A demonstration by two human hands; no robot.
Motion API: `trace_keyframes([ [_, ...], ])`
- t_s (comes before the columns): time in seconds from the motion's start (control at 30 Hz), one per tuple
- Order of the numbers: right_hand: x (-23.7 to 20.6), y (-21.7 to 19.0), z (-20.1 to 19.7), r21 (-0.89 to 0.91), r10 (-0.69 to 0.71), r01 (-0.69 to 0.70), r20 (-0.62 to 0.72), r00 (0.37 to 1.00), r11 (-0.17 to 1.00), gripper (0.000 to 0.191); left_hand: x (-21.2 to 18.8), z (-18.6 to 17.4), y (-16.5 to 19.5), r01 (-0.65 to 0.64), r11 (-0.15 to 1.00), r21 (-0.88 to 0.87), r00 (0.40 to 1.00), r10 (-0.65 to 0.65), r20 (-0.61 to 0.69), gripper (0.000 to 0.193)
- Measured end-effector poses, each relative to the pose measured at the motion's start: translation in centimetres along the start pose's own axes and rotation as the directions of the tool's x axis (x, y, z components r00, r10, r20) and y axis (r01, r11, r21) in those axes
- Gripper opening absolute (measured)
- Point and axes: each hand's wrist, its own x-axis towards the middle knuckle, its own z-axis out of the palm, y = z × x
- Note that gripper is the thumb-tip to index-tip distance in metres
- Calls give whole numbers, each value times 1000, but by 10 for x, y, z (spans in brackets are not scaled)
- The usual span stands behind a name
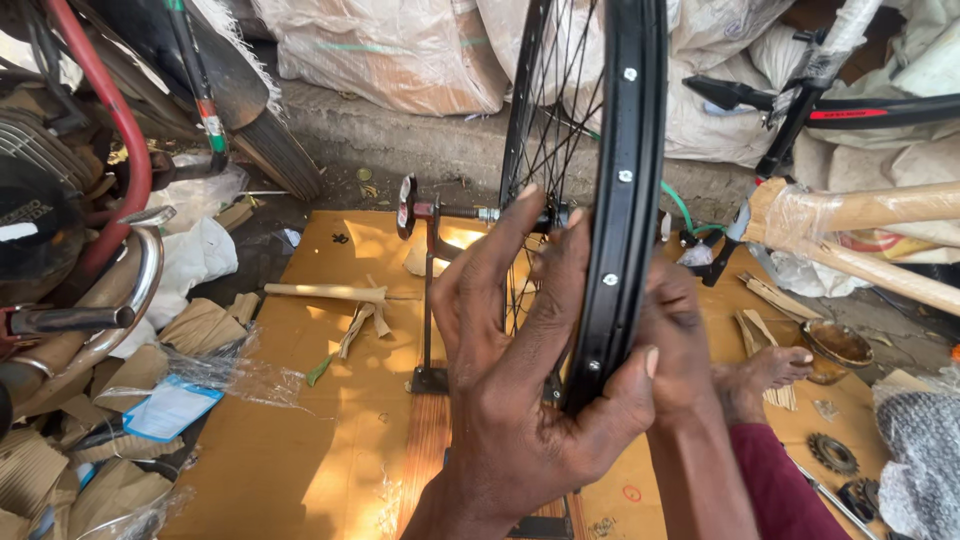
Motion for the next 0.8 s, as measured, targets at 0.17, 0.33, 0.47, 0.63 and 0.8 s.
trace_keyframes([
  [0.17, 18, -8, 21, -15, -10, 10, -34, 999, 1000, 21, 5, -1, 4, 14, 999, -39, 999, -16, -50, 78],
  [0.33, 13, -6, 12, -64, -39, 46, 112, 993, 997, 19, 3, -1, 3, 27, 997, -71, 999, -29, -28, 78],
  [0.47, 16, -2, -2, 56, 100, -102, 40, 994, 993, 12, -2, 1, 1, 28, 998, -59, 999, -29, -30, 78],
  [0.63, 19, -13, 2, -166, 131, -139, -55, 990, 976, 31, -1, 4, 0, 43, 991, -125, 998, -47, -31, 77],
  [0.8, 14, -28, 37, -432, -366, 391, 143, 920, 813, 32, 0, 9, -4, 265, 825, -499, 961, -265, 72, 65],
])
